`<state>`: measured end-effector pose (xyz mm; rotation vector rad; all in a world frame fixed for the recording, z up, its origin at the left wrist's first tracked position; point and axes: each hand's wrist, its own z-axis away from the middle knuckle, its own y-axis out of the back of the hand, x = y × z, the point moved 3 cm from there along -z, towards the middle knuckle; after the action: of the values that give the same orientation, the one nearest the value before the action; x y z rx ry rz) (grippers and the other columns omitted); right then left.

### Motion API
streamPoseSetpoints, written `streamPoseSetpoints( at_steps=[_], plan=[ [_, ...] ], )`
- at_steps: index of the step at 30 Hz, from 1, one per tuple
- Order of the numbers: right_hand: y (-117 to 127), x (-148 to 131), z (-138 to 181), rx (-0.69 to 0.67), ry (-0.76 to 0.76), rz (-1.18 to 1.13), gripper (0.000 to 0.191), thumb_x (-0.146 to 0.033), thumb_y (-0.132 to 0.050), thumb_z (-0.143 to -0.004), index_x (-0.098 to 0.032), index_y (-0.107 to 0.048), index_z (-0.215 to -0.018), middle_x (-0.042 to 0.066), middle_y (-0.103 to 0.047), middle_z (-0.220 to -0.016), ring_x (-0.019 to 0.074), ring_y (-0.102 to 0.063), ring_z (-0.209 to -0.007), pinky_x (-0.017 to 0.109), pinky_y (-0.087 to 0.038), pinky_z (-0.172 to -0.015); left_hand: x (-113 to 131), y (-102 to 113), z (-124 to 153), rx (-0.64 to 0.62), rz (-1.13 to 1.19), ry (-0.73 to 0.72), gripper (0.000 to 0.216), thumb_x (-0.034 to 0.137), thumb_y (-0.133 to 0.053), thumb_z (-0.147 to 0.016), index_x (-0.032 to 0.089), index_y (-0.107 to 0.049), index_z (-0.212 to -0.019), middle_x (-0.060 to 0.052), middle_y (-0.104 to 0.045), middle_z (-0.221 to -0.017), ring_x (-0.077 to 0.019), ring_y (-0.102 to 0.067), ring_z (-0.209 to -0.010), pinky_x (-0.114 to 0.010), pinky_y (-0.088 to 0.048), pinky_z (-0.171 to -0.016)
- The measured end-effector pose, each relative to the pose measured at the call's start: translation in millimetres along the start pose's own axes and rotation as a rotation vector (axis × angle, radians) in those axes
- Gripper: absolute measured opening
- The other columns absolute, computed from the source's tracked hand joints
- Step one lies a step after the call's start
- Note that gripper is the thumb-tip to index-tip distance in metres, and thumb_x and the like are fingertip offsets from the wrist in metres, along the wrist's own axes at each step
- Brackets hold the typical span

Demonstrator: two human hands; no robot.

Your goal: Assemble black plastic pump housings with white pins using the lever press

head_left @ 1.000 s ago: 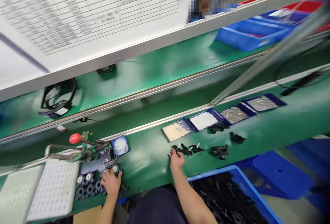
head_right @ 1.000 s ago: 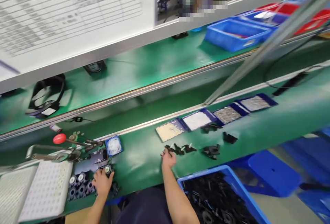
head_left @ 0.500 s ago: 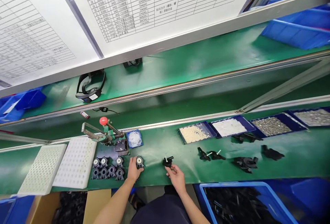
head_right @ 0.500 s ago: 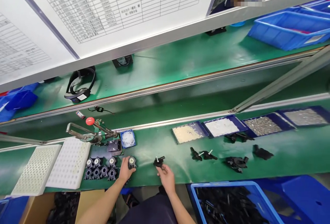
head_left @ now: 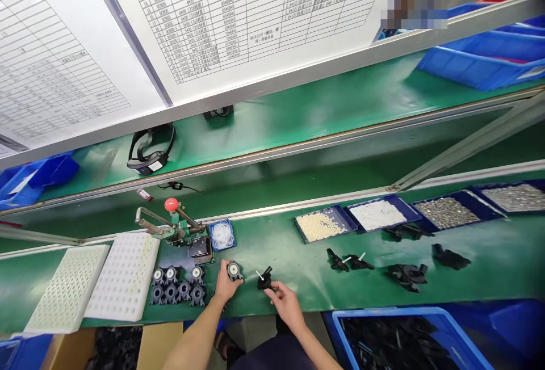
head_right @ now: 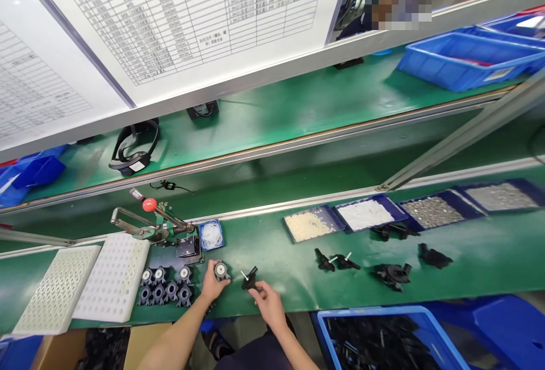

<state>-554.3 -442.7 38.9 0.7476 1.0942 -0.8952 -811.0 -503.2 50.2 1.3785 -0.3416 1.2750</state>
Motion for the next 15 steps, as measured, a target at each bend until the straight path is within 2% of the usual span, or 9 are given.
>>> streamPoseSetpoints(
  at_steps=[2, 7, 12, 15],
  plan=[
    [-0.5, -12.2, 2.3, -0.04, 0.027, 0.023, 0.049, -0.066, -0.072, -0.091, -0.018, -0.076, -0.098, 0.0, -0.061, -0.059, 0.0226, -0.064, -0.057, 0.029, -0.047, -0.06, 19.9, 9.1, 9.1, 0.007, 0.02, -0.04, 0.06, 0.019, -0.081, -0.066, 0.021, -0.053, -0.119, -0.007, -0.067, -0.116, -0.0282, -0.067, -0.109, -0.044, -0.051, -0.102],
    [-19.0, -49.9, 10.0, -0.146, 0.092, 0.001, 0.042, -0.06, -0.07, -0.097, -0.019, -0.077, -0.106, 0.001, -0.064, -0.063, 0.0214, -0.062, -0.06, 0.029, -0.047, -0.061, 57.2, 49.6, 41.9, 0.046, 0.044, -0.114, 0.067, 0.018, -0.081, -0.069, 0.023, -0.055, -0.131, -0.009, -0.062, -0.133, -0.0297, -0.061, -0.127, -0.046, -0.046, -0.112],
    [-57.3, -83.8, 16.7, -0.233, 0.099, -0.078, 0.048, -0.062, -0.067, -0.098, -0.016, -0.073, -0.11, 0.001, -0.063, -0.063, 0.0213, -0.062, -0.059, 0.03, -0.048, -0.061, 65.6, 97.5, 72.7, 0.136, 0.04, -0.075, 0.07, 0.017, -0.081, -0.068, 0.021, -0.055, -0.132, -0.01, -0.063, -0.13, -0.0293, -0.065, -0.12, -0.045, -0.053, -0.104],
    [-83.3, -105.1, 20.1, -0.295, 0.124, -0.084, 0.046, -0.06, -0.069, -0.098, -0.016, -0.073, -0.11, 0.001, -0.063, -0.064, 0.0207, -0.063, -0.059, 0.029, -0.048, -0.06, 69.9, 127.6, 90.9, 0.182, 0.031, -0.083, 0.07, 0.013, -0.081, -0.067, 0.023, -0.055, -0.131, -0.009, -0.062, -0.134, -0.0287, -0.062, -0.125, -0.045, -0.05, -0.109]
  ],
)
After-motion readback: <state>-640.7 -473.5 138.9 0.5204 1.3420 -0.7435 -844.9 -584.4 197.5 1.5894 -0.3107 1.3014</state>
